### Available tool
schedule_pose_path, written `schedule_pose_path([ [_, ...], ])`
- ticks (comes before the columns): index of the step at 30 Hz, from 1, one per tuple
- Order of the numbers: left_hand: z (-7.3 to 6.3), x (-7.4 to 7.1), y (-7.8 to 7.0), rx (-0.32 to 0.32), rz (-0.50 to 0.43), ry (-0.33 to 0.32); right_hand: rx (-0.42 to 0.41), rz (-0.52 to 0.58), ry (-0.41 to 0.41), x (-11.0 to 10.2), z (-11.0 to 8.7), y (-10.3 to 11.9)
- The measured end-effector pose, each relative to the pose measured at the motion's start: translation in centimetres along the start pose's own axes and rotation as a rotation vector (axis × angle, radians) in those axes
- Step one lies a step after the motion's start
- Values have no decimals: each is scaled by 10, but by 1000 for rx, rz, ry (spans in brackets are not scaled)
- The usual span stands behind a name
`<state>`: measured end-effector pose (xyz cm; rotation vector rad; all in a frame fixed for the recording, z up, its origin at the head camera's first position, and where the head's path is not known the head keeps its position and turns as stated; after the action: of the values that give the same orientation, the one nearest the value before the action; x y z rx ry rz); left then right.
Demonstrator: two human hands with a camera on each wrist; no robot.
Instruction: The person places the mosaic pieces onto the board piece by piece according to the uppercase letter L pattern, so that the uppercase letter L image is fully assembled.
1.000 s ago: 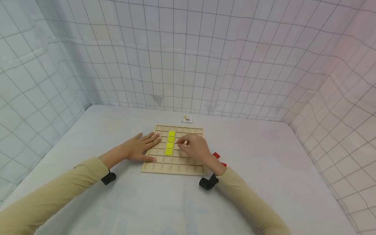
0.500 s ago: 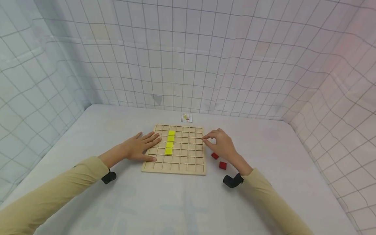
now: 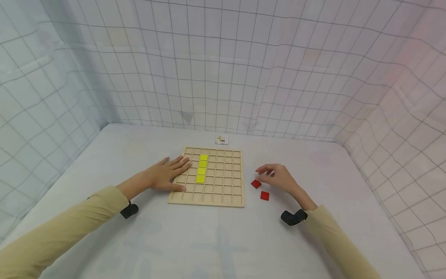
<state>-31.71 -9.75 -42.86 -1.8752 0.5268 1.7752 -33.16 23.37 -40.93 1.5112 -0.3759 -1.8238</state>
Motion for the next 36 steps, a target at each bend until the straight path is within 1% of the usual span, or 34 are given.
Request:
schedule_pose_path([
  [3,1,0,0,-2,1,2,3,-23,-26,0,-6,-1],
  [6,1,1,1,2,1,-3,12,-72,-52,1,-12,-3],
  [11,0,2,1,2,-10,-15,32,-161,-51,5,-19,-1],
  [15,-3,4,1,-2,-16,-4,47,-174,-39,11,-23,2],
  [18,-2,5,1,0,-12,-8,23,-182,-32,14,-23,7],
  [21,0,3,2,-2,-11,-23,-8,-193,-32,14,-20,12],
  [24,1,2,2,-4,-5,-23,-14,-227,-22,13,-19,13],
  [28,0,3,2,-5,-5,-20,8,-285,-13,13,-20,11],
  [32,-2,4,1,-5,-5,-4,20,-282,-20,13,-23,10],
  [36,3,1,1,-4,-8,-2,-8,-264,-47,13,-24,15],
])
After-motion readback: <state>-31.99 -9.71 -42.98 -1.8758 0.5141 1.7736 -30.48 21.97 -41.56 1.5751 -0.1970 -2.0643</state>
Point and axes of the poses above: each hand's wrist, its own z-axis towards the middle knuckle, its own x-axis out of the palm, y = z × x, the point moved 9 cm from there along z, towards the middle knuckle, and after that the axes turned 13 degrees about -y, right-handed, at the moved point
